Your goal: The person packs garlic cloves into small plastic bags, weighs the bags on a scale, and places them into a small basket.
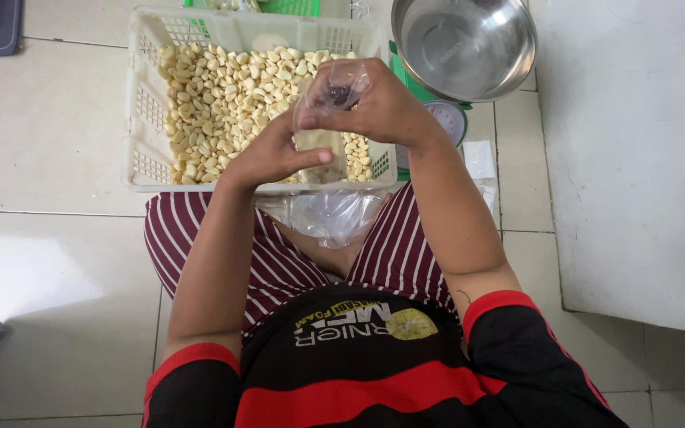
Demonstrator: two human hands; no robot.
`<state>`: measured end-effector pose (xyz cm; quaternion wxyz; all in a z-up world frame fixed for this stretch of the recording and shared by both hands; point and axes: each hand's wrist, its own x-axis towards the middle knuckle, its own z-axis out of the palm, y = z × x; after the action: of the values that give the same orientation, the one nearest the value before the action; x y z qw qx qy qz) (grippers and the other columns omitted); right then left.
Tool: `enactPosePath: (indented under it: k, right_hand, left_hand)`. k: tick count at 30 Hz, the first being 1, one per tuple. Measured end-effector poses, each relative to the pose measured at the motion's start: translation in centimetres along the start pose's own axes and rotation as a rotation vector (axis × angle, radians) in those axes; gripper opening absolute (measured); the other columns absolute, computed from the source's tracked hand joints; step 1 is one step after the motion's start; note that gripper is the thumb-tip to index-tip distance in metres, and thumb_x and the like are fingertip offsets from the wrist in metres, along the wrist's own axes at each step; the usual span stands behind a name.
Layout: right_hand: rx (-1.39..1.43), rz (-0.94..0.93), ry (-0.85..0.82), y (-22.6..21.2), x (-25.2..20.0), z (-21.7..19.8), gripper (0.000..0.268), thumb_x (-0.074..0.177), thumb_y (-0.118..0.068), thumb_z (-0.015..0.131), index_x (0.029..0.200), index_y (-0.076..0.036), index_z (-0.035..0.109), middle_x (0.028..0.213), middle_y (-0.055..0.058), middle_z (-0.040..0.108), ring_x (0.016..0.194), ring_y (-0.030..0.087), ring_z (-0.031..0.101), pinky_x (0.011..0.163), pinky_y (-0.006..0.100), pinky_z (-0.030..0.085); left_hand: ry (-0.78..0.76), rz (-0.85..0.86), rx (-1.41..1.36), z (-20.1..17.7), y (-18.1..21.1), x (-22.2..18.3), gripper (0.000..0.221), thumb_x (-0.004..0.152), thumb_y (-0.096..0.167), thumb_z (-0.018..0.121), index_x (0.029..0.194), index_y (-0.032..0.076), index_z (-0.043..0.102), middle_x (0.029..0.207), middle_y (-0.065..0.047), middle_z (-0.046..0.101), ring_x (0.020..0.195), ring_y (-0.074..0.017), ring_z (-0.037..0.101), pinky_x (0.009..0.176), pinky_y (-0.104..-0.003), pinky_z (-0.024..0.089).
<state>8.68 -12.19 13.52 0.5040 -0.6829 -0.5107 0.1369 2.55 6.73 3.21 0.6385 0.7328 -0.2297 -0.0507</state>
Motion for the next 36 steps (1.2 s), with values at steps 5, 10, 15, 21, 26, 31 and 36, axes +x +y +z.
enactPosePath:
  k: [5,10,15,21,26,31,36]
  right_hand:
    - [0.079,0.126,0.062,-1.0,-0.1,-1.4,0.019,0.097,-0.022,0.077,0.097,-0.008,0.066,0.077,0.004,0.067,0.048,0.009,0.058,0.044,0.018,0.046]
    - [0.025,0.008,0.152,0.0,-0.6,-1.8,0.017,0.101,-0.021,0.076,0.097,-0.006,0.067,0.092,0.002,0.063,0.082,0.01,0.059,0.072,0.023,0.047]
    - [0.022,-0.016,0.225,0.9,-0.6,-2.0,0.015,0.1,-0.019,0.078,0.098,-0.008,0.068,0.094,0.002,0.064,0.084,0.011,0.059,0.074,0.023,0.046]
    - [0.231,0.025,0.169,5.4,-0.8,-2.0,0.042,0.1,-0.049,0.067,0.123,-0.015,0.056,0.127,0.005,0.05,0.109,0.025,0.05,0.088,0.042,0.048]
    - [0.397,0.244,-0.207,6.0,-0.6,0.0,0.063,0.099,-0.047,0.062,0.149,-0.013,0.043,0.156,0.032,0.038,0.078,0.028,0.076,0.058,0.031,0.068]
    - [0.471,0.09,-0.062,4.2,-1.0,1.3,0.043,0.113,-0.028,0.034,0.093,-0.006,0.065,0.123,0.016,0.065,0.118,0.022,0.057,0.111,0.04,0.041]
    - [0.55,0.088,-0.064,2.3,-1.4,-0.3,0.037,0.112,-0.029,0.031,0.087,-0.009,0.048,0.12,0.019,0.062,0.09,0.017,0.063,0.077,0.028,0.05]
  left_hand:
    - [-0.13,0.184,0.095,1.0,4.3,1.5,0.031,0.108,0.031,0.051,0.124,0.008,0.065,0.123,-0.006,0.067,0.113,-0.0182,0.065,0.102,-0.034,0.054]
    - [-0.193,0.003,-0.048,1.8,4.1,0.8,0.043,0.108,0.04,0.036,0.082,0.012,0.053,0.106,-0.007,0.074,0.112,-0.0201,0.069,0.106,-0.034,0.049]
    - [-0.239,0.043,-0.1,2.1,2.8,0.7,0.041,0.11,0.037,0.034,0.096,0.009,0.06,0.106,-0.009,0.073,0.105,-0.019,0.067,0.096,-0.031,0.05]
    - [-0.14,0.008,-0.156,2.9,1.0,1.0,0.043,0.109,0.043,0.032,0.089,0.013,0.055,0.099,-0.009,0.068,0.104,-0.0227,0.069,0.1,-0.035,0.053]
    - [-0.007,-0.088,-0.187,3.6,-0.7,1.5,0.044,0.105,0.048,0.039,0.087,0.014,0.06,0.085,-0.004,0.064,0.087,-0.018,0.067,0.09,-0.033,0.056]
    - [-0.045,0.003,-0.203,3.4,-1.0,0.7,0.027,0.11,0.031,0.052,0.101,0.008,0.063,0.076,-0.005,0.064,0.078,-0.0131,0.059,0.081,-0.028,0.046]
    - [-0.162,0.018,-0.185,1.9,2.3,-0.1,0.037,0.11,0.038,0.039,0.122,0.007,0.056,0.116,-0.013,0.06,0.114,-0.026,0.057,0.108,-0.041,0.045]
